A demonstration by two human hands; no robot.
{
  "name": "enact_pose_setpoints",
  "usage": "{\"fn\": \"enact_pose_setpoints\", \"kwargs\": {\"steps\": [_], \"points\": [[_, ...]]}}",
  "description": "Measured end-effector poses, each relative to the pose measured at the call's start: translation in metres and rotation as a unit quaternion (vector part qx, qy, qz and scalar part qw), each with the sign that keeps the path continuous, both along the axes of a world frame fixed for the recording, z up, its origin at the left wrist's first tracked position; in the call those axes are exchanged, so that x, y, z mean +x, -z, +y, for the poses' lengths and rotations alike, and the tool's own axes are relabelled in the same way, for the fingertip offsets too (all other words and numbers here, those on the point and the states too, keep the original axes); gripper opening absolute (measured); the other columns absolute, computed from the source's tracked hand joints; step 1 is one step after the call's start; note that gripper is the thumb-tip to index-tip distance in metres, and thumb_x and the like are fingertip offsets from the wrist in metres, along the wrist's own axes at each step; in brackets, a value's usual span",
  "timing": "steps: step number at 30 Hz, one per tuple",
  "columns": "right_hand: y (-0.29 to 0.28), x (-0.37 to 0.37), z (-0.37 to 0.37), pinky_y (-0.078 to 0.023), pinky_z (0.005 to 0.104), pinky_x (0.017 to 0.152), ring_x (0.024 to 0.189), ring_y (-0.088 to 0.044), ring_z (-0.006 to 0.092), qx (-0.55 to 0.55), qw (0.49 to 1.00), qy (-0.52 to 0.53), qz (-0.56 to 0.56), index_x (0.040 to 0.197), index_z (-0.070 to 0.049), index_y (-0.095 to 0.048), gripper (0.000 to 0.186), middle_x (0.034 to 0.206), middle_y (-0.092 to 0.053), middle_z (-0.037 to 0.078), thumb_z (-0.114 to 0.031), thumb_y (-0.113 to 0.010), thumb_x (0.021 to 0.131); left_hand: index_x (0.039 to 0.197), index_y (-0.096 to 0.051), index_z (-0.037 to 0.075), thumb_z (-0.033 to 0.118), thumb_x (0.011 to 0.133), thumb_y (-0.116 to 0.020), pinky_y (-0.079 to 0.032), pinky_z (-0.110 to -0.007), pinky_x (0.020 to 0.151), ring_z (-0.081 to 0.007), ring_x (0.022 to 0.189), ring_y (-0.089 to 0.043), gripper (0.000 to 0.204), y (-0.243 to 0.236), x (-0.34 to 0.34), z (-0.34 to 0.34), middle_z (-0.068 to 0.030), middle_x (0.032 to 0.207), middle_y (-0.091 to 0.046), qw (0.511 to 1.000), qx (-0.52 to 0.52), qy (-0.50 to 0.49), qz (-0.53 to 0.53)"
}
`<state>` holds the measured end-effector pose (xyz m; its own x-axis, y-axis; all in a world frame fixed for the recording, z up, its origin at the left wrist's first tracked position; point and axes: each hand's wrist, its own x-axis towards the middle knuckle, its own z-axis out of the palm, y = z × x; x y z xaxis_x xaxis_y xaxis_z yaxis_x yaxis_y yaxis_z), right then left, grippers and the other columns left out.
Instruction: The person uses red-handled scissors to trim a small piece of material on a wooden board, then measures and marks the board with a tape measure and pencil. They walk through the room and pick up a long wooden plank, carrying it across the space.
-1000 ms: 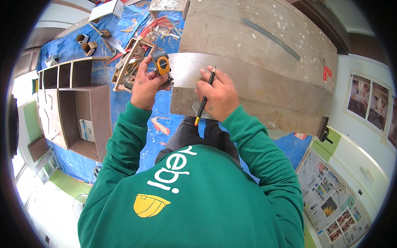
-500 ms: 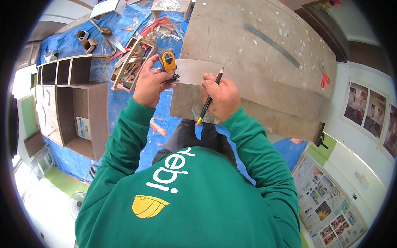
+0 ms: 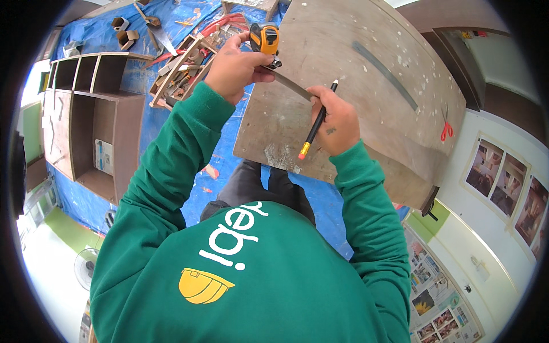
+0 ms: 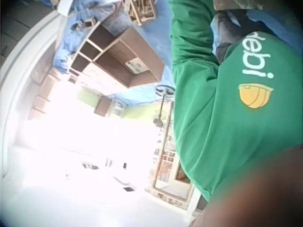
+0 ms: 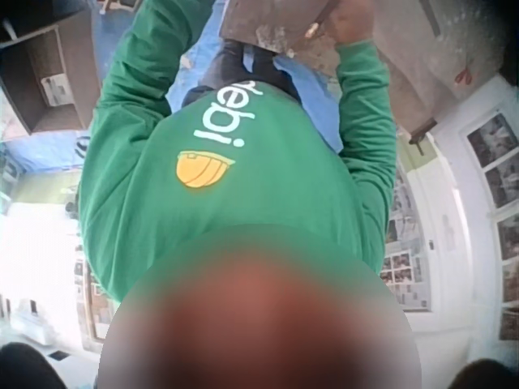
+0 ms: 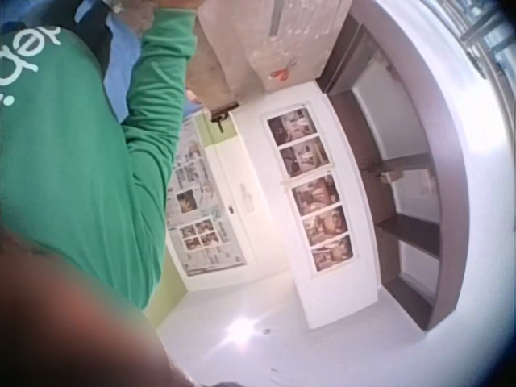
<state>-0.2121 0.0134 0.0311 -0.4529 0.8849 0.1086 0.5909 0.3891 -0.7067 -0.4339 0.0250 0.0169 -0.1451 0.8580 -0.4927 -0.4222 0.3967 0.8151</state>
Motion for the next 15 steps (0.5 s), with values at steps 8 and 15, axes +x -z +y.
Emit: {"fn": "enact_pose_setpoints", "kwargs": {"steps": [8, 15], "points": [[-0.0022, -0.0024, 0.0054, -0.048, 0.0315, 0.059, 0.062, -0.062, 0.0233, -0.014, 0.999, 0.041, -0.006, 0.096, -0.003, -0.064, 0.008, 0.071, -0.062, 0.013, -0.003, -0.063, 0.087, 0.14, -0.031, -0.003, 0.0, 0.08, -0.068, -0.063, -0.036, 0.07, -0.0248, 0.084, -0.07, 0.071, 0.0045, 0.0001, 0.0067, -0.0177, 0.103, -0.066, 1.0, 0.003, -0.003, -0.001], [-0.0028, -0.001, 0.0029, -0.051, 0.0309, 0.063, 0.07, -0.067, 0.0237, 0.006, 0.999, 0.043, 0.013, 0.094, -0.003, -0.062, 0.01, 0.085, -0.068, 0.014, 0.001, -0.064, 0.085, 0.14, -0.031, 0.0, -0.001, 0.081, -0.068, -0.062, -0.036, 0.069, -0.0227, 0.086, -0.068, 0.069, -0.0004, 0.0005, 0.0007, -0.0161, 0.103, -0.066, 0.999, 0.038, -0.004, -0.02]]}}
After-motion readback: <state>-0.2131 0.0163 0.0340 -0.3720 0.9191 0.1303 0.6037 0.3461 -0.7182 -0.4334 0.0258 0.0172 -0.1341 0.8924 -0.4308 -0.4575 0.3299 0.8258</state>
